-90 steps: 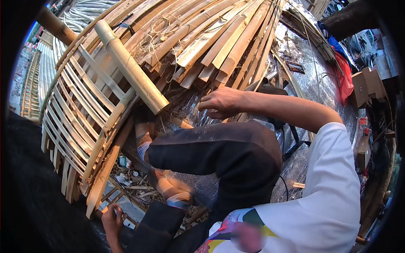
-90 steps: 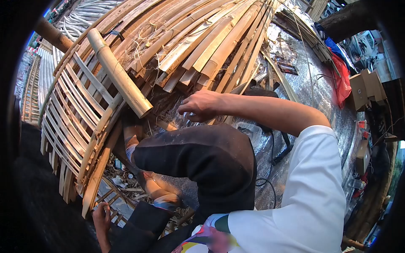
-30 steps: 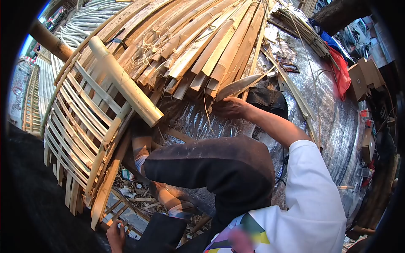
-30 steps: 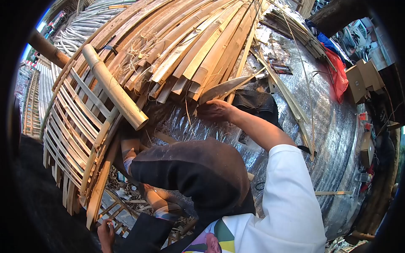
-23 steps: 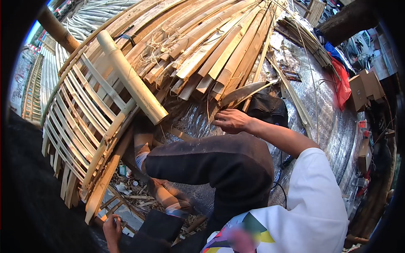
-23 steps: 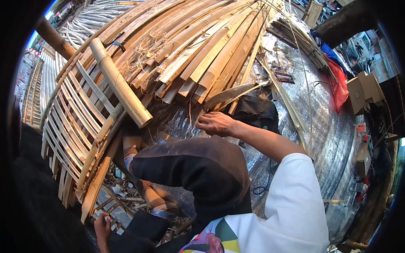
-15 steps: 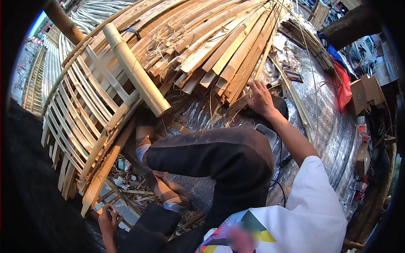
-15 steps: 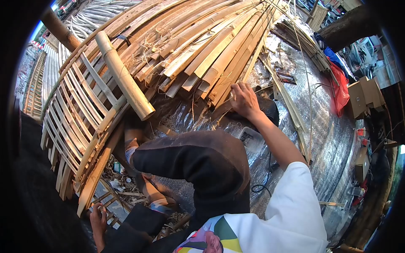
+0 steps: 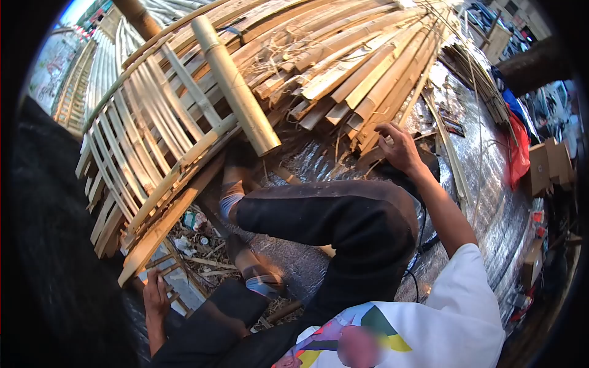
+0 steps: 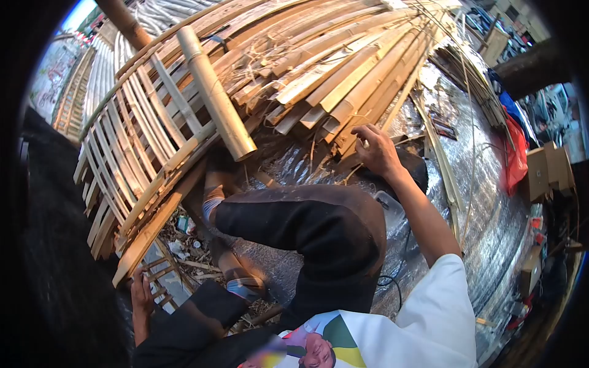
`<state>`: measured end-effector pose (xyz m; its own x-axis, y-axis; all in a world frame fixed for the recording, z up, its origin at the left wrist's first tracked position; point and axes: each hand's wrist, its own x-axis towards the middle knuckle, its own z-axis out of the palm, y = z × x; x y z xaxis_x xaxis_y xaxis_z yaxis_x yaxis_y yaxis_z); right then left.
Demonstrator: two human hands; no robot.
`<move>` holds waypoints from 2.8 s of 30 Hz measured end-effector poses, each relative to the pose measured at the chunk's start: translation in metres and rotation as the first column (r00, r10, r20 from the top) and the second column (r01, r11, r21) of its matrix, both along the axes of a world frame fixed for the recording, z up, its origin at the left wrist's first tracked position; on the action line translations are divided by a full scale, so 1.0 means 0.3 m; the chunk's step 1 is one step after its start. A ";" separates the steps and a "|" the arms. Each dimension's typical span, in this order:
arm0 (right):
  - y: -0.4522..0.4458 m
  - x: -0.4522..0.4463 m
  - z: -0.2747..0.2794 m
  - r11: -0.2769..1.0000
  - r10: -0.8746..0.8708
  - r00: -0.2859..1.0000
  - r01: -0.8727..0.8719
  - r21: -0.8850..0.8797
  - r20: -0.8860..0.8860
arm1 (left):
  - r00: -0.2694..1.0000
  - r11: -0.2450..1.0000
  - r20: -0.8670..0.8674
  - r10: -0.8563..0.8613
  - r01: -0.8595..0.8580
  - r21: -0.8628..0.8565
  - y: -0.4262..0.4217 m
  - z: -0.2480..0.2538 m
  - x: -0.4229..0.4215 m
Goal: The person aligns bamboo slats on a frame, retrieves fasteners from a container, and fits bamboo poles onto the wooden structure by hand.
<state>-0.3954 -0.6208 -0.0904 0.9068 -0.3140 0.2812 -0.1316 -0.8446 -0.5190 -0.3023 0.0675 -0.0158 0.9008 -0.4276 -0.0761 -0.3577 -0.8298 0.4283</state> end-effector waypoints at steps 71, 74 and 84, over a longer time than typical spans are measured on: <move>0.853 0.515 -0.060 0.515 0.145 0.988 -0.124 0.848 0.056 | 0.465 -0.100 -0.328 0.822 -0.449 -0.888 -0.269 -0.456 0.518; 0.870 0.482 -0.019 0.454 0.154 0.988 -0.086 0.887 0.017 | 0.438 -0.069 -0.284 0.853 -0.444 -0.893 -0.295 -0.482 0.529; 0.907 0.348 -0.103 0.469 0.182 0.982 -0.042 0.882 -0.050 | 0.421 0.301 0.087 0.903 -0.474 -0.828 -0.285 -0.493 0.501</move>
<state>-0.2910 -0.3488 -0.1213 0.9555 -0.2256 -0.1903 -0.1888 0.0281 -0.9816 -0.1520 -0.0181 -0.1636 0.6410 0.6612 0.3898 -0.0887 -0.4406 0.8933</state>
